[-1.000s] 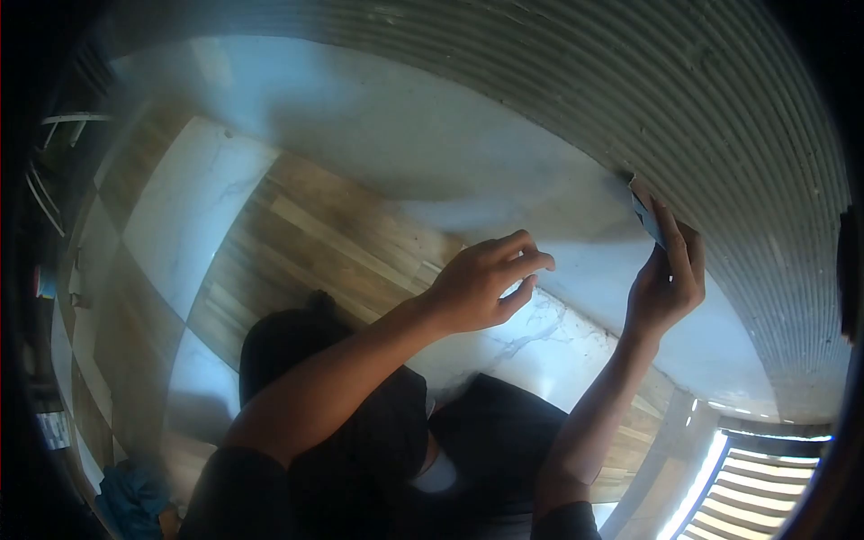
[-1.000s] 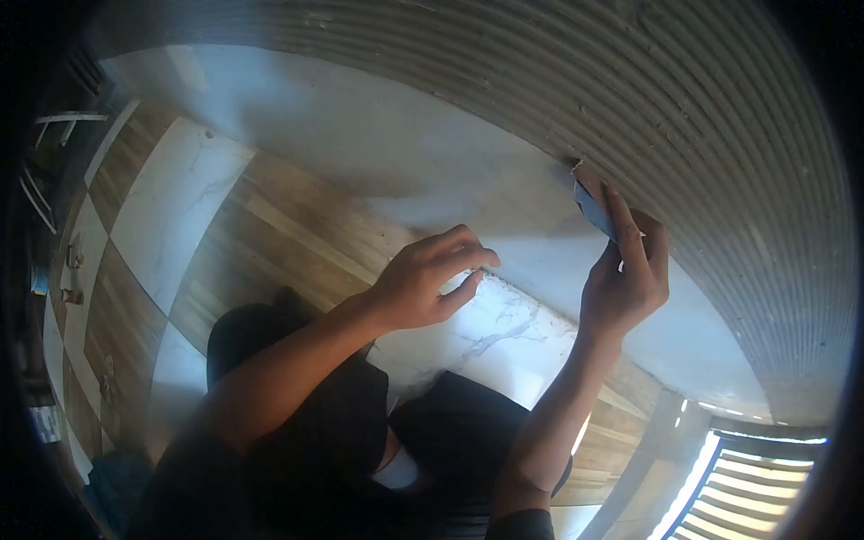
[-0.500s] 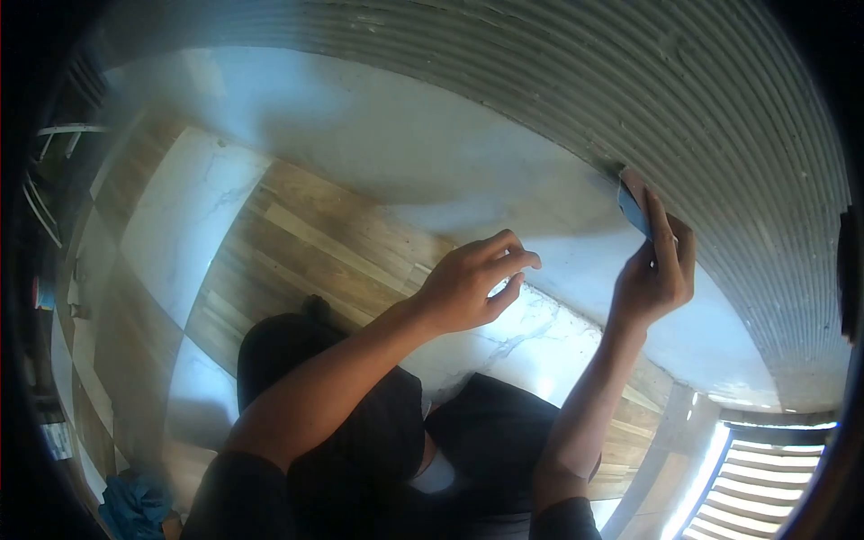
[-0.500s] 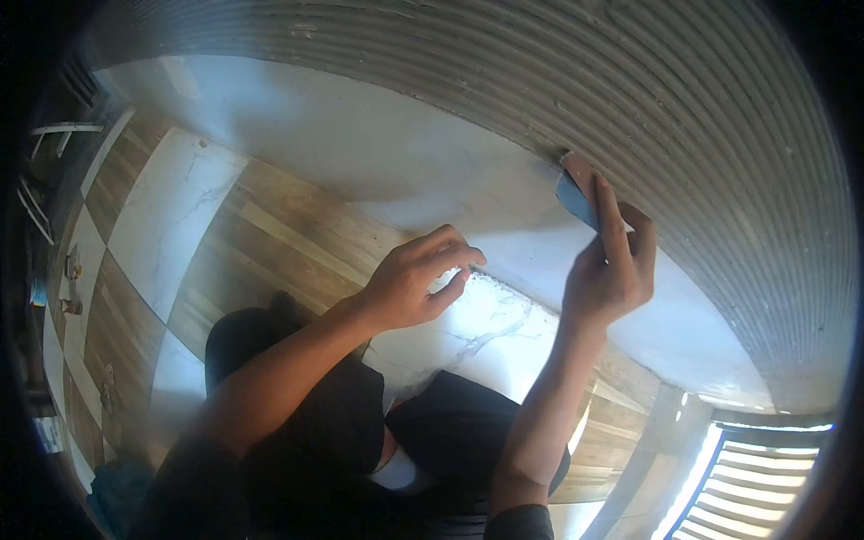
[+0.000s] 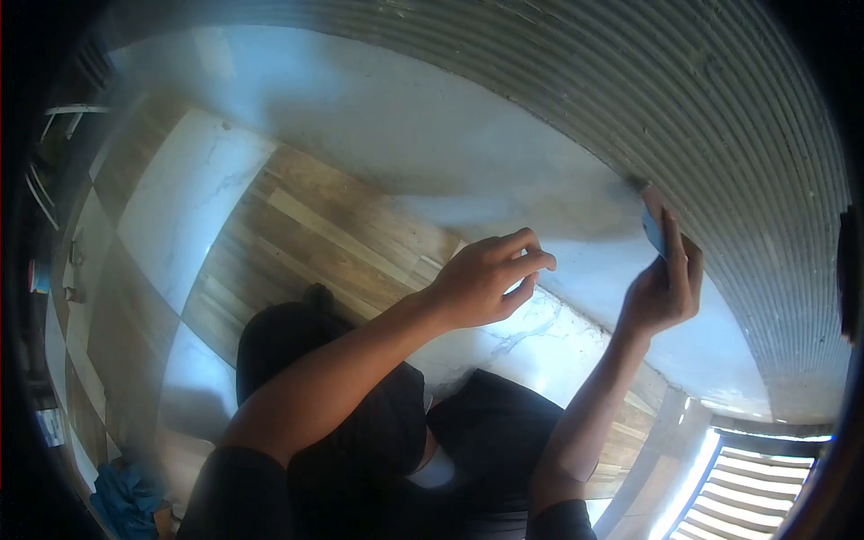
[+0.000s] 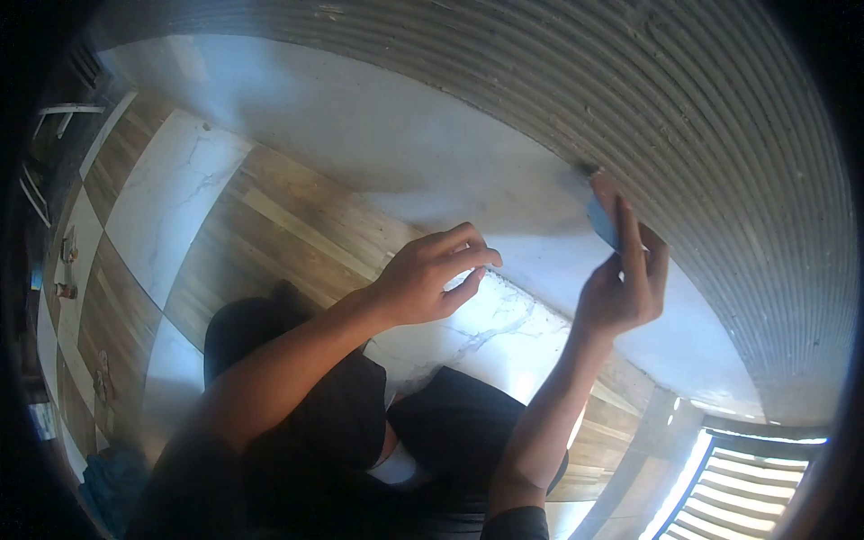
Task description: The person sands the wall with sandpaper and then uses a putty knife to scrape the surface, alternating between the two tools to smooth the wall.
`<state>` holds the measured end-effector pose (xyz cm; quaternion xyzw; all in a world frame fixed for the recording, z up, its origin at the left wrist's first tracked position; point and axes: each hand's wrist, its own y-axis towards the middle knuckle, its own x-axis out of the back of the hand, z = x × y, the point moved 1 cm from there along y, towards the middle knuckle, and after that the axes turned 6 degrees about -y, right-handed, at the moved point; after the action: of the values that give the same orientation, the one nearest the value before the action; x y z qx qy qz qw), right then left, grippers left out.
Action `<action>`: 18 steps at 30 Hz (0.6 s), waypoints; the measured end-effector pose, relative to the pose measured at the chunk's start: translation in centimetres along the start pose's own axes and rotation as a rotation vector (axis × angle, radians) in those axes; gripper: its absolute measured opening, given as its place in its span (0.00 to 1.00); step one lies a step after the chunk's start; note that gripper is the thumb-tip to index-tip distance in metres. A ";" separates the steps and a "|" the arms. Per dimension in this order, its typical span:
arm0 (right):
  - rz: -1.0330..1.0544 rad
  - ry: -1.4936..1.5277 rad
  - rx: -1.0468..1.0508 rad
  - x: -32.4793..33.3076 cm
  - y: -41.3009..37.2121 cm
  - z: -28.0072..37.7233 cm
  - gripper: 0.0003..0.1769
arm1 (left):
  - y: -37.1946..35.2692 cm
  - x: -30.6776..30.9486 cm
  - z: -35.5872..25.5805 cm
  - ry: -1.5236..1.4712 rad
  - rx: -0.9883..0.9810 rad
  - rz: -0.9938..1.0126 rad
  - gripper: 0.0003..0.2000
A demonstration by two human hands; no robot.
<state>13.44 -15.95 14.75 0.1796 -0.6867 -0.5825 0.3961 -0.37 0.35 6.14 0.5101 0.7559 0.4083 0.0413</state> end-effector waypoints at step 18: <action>-0.027 -0.012 -0.003 -2.3 1.2 3.6 0.30 | -0.1 -0.2 0.1 0.026 -0.008 0.037 0.09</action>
<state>12.41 -11.64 15.13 0.1847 -0.6856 -0.5900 0.3843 -0.31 0.26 5.96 0.5184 0.7452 0.4185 0.0260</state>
